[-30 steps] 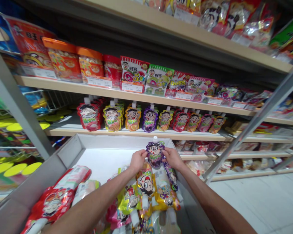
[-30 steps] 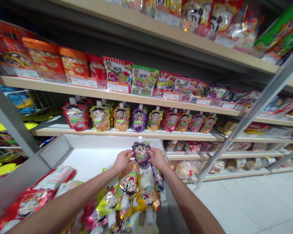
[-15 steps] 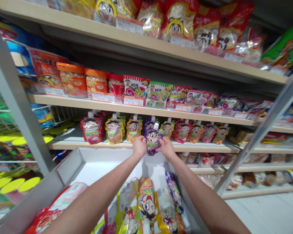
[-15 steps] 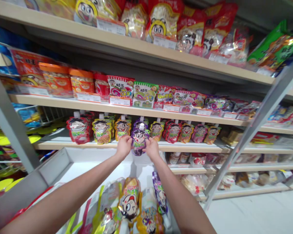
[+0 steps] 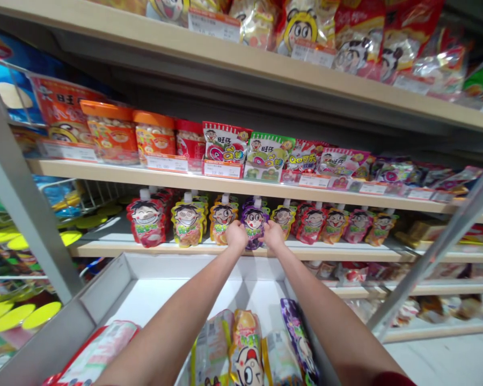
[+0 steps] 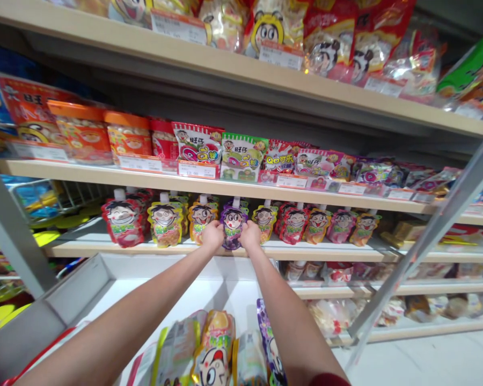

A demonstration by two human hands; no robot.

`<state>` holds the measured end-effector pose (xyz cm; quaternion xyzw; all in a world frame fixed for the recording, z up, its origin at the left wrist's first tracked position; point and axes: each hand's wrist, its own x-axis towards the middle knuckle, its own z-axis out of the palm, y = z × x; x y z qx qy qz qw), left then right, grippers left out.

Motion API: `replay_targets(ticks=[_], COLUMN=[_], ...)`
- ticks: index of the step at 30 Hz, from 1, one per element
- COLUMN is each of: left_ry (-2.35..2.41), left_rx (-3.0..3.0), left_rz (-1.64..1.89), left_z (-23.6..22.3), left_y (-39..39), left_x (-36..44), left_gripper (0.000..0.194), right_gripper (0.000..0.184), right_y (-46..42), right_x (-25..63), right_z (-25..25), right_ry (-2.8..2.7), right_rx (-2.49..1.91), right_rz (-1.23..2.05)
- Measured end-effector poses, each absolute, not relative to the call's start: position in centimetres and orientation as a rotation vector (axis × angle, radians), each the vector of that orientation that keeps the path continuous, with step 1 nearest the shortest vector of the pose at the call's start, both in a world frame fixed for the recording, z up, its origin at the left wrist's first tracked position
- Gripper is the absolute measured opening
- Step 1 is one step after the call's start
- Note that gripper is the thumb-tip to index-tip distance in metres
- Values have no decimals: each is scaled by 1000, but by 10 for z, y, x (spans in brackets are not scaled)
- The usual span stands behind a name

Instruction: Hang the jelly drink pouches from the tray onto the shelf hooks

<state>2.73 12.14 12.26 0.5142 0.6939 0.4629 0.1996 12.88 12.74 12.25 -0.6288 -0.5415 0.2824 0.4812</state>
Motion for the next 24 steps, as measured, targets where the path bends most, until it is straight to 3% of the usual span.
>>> replay_targets(ticks=[12,19,24], left_ry=[1645,1470,1407], left_rx=[1599,1739,1874], left_rz=[1314,1005,726], left_z=[100,71,50], left_y=[72,9,-20], left_x=[30,63,80], left_gripper=[42,41,39], right_gripper=[28,34,32], right_y=[85,-10,-26], right_x=[170,209,212], right_z=[114,69,56], right_ry=[-1607,-2028,-2497], right_rx=[-1477,-1576,-1470], right_rz=[429,412,310])
